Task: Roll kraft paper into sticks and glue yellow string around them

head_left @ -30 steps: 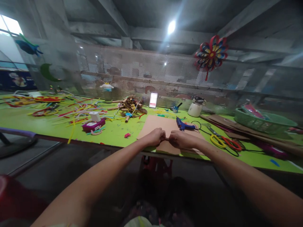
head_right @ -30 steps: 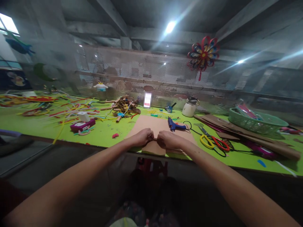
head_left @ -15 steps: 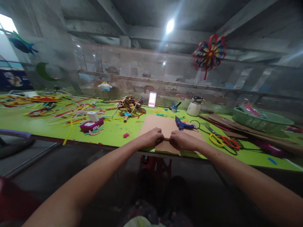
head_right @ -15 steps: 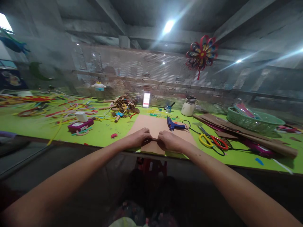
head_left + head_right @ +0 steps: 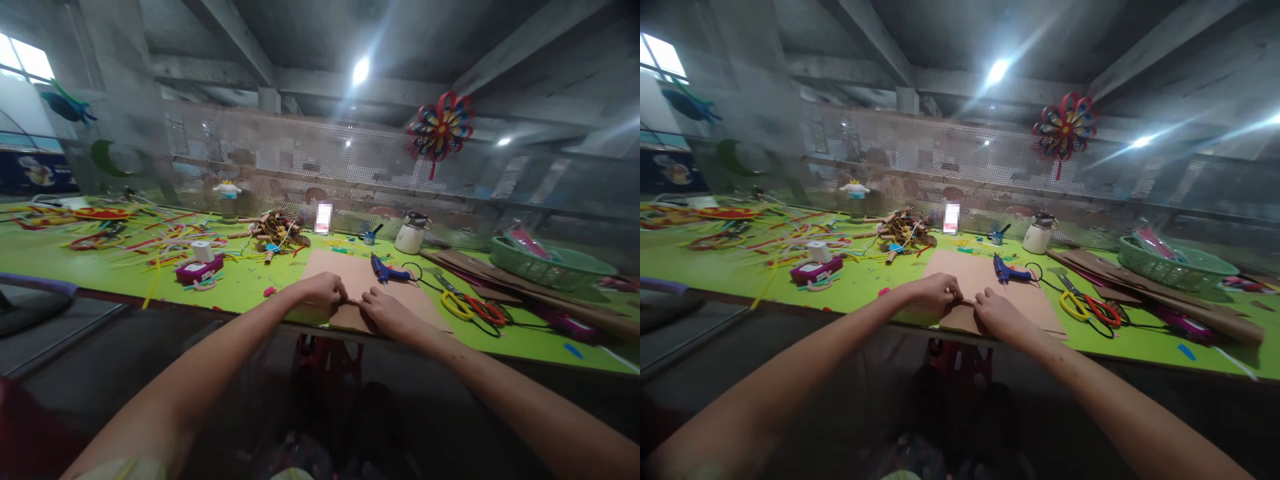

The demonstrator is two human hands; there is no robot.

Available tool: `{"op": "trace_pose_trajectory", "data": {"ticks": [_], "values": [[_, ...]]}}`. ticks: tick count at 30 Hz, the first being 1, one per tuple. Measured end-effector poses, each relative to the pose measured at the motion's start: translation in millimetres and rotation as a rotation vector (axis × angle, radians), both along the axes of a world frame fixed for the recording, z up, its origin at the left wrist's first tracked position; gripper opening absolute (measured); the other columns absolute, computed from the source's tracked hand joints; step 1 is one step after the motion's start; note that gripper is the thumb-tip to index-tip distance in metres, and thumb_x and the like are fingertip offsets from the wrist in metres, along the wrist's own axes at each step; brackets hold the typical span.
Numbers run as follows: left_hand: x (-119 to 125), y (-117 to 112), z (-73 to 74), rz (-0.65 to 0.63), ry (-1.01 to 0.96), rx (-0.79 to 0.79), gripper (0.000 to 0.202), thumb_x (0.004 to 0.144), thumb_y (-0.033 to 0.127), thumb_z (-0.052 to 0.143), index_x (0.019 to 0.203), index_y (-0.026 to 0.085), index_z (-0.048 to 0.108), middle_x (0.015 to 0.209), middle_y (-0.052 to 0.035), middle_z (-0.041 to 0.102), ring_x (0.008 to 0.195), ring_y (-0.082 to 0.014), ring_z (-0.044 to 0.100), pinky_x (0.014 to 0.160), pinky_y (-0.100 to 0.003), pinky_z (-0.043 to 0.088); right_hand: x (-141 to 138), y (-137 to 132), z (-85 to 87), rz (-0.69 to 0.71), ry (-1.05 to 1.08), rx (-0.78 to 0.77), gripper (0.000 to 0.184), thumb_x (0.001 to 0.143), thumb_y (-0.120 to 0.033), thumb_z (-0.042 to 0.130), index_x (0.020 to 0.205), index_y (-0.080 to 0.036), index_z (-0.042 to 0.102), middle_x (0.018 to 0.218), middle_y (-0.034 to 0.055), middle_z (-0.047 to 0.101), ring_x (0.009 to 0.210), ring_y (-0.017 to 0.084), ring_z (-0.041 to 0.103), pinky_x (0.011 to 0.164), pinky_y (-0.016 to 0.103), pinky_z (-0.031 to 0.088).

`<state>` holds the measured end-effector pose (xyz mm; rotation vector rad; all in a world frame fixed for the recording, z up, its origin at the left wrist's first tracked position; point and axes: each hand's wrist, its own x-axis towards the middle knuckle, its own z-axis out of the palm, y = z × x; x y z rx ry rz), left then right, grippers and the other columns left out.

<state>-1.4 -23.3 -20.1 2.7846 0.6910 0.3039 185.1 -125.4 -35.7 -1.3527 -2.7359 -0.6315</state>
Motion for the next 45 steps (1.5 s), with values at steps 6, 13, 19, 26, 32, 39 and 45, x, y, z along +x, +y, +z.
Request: {"op": "trace_pose_trajectory", "data": {"ticks": [6,13,19,26,32,39,45], "values": [[21.6,5.6,8.1,0.108,0.09,-0.122,0.029,0.077,0.031,0.053,0.086,0.01,0.07,0.069,-0.0046,0.066,0.057,-0.0115,0.049,0.053,-0.02,0.033,2.2,1.9,-7.7,-0.02,0.113,0.041,0.018,0.083,-0.009,0.046,0.092,-0.012,0.061,0.084,0.0102,0.056,0.083,0.021,0.044,0.071,0.031,0.039],[17.7,2.9,9.9,0.081,0.192,-0.193,0.029,0.073,0.038,0.059,0.083,0.012,0.068,0.067,-0.0013,0.064,0.057,-0.0099,0.047,0.052,-0.02,0.032,4.9,1.7,-12.5,0.019,0.225,0.097,0.019,0.088,-0.016,0.044,0.079,-0.013,0.059,0.08,0.0083,0.055,0.082,0.019,0.045,0.071,0.03,0.039],[15.6,4.1,9.0,0.043,0.211,-0.178,0.027,0.074,0.036,0.058,0.086,0.013,0.064,0.07,-0.0011,0.062,0.059,-0.0105,0.047,0.053,-0.02,0.033,7.2,5.5,-6.9,0.045,0.393,0.082,0.019,0.087,-0.021,0.046,0.085,-0.014,0.064,0.083,0.0092,0.057,0.085,0.02,0.048,0.074,0.031,0.041],[4.5,-2.6,6.9,-0.027,0.071,-0.21,0.033,0.076,0.043,0.054,0.089,0.013,0.061,0.073,-0.0012,0.061,0.062,-0.0106,0.049,0.054,-0.019,0.034,8.6,24.7,14.4,0.047,0.504,-0.288,0.028,0.085,-0.033,0.047,0.085,-0.016,0.07,0.078,0.0073,0.063,0.07,0.015,0.055,0.063,0.024,0.04],[-2.8,-4.7,-2.3,-0.049,-0.079,-0.243,0.026,0.076,0.033,0.054,0.09,0.013,0.063,0.076,-0.0017,0.062,0.065,-0.0109,0.051,0.057,-0.019,0.035,6.1,37.4,13.4,0.036,0.651,-0.46,0.029,0.078,-0.037,0.055,0.085,-0.014,0.071,0.074,0.0047,0.065,0.064,0.013,0.055,0.057,0.022,0.039],[-7.6,-4.4,-7.3,-0.061,-0.126,-0.273,0.031,0.076,0.039,0.056,0.086,0.011,0.064,0.076,-0.0021,0.062,0.066,-0.0111,0.05,0.06,-0.02,0.036,6.6,31.7,11.1,0.003,0.745,-0.548,0.036,0.077,-0.043,0.053,0.074,-0.01,0.067,0.061,0.0014,0.059,0.054,0.01,0.048,0.05,0.02,0.035],[-5.7,-4.2,-13.7,0.003,-0.135,-0.247,0.04,0.075,0.05,0.053,0.077,0.011,0.062,0.065,0.0011,0.056,0.06,-0.0095,0.045,0.054,-0.019,0.032,10.5,28.8,8.3,-0.048,0.85,-0.653,0.036,0.072,-0.046,0.057,0.065,-0.01,0.06,0.055,-0.0024,0.05,0.05,0.008,0.04,0.046,0.019,0.03]]}}
